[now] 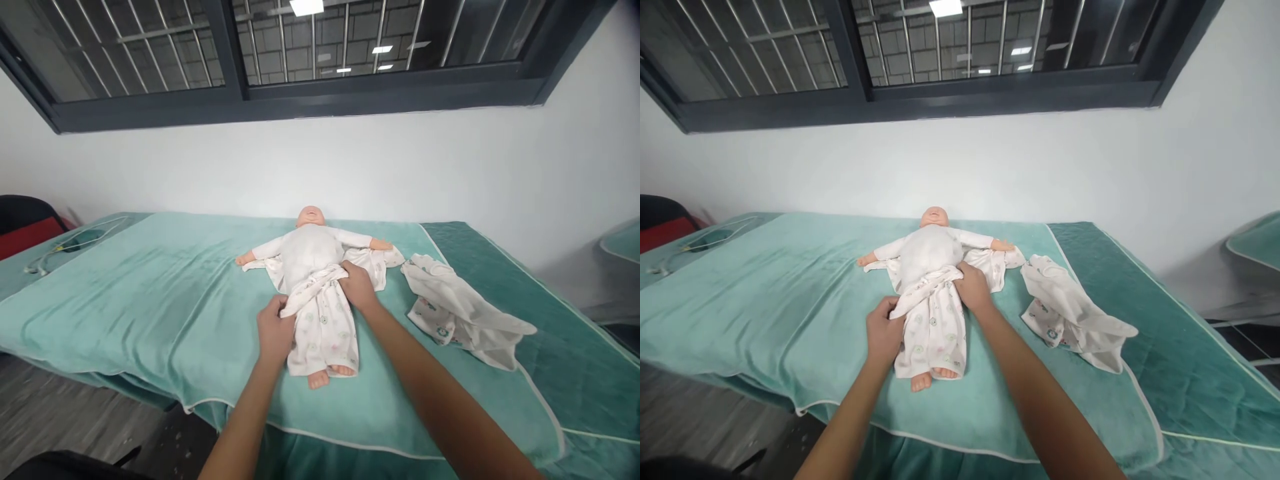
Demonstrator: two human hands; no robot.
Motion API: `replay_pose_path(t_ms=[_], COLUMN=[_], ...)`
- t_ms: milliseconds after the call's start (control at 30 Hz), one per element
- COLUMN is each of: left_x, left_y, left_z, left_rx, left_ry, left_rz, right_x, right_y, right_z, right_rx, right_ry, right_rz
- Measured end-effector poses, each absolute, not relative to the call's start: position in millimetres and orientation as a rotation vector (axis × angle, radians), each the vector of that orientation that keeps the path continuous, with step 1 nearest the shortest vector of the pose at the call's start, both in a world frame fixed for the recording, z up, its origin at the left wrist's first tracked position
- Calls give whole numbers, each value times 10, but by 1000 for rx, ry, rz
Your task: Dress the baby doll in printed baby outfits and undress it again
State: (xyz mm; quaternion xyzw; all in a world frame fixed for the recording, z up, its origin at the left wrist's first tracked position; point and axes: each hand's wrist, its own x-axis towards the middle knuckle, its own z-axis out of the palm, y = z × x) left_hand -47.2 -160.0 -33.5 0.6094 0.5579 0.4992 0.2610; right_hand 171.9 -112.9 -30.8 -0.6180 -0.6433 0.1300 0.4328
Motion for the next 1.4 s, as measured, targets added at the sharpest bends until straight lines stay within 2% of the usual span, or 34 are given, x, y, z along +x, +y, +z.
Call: replay_pose_path(t_ms=[267, 500, 800, 967, 1200, 1400], left_x=[-484, -462, -456, -460, -451, -412], left_y=[-1695, -1646, -1617, -1611, -1458, -1252], left_z=[-360, -340, -371, -372, -306, -284], left_rx=[1636, 1718, 1762, 1779, 1746, 1692], left_ry=[1321, 1272, 1276, 1264, 1201, 1182], left_rz=[1328, 1116, 1138, 1168, 1178, 1206], right_x=[1751, 1782, 1759, 1704, 1594, 1525], right_y=[-1103, -1121, -1763, -2034, -1880, -1653], right_z=[-342, -338, -317, -295, -212, -280], right_rx=[-1425, -1323, -1314, -1312, -1193, -1258], right_ry=[-1559, -1542, -1552, -1578, -1570, -1483], right_rz=[537, 714, 899, 887, 970, 815])
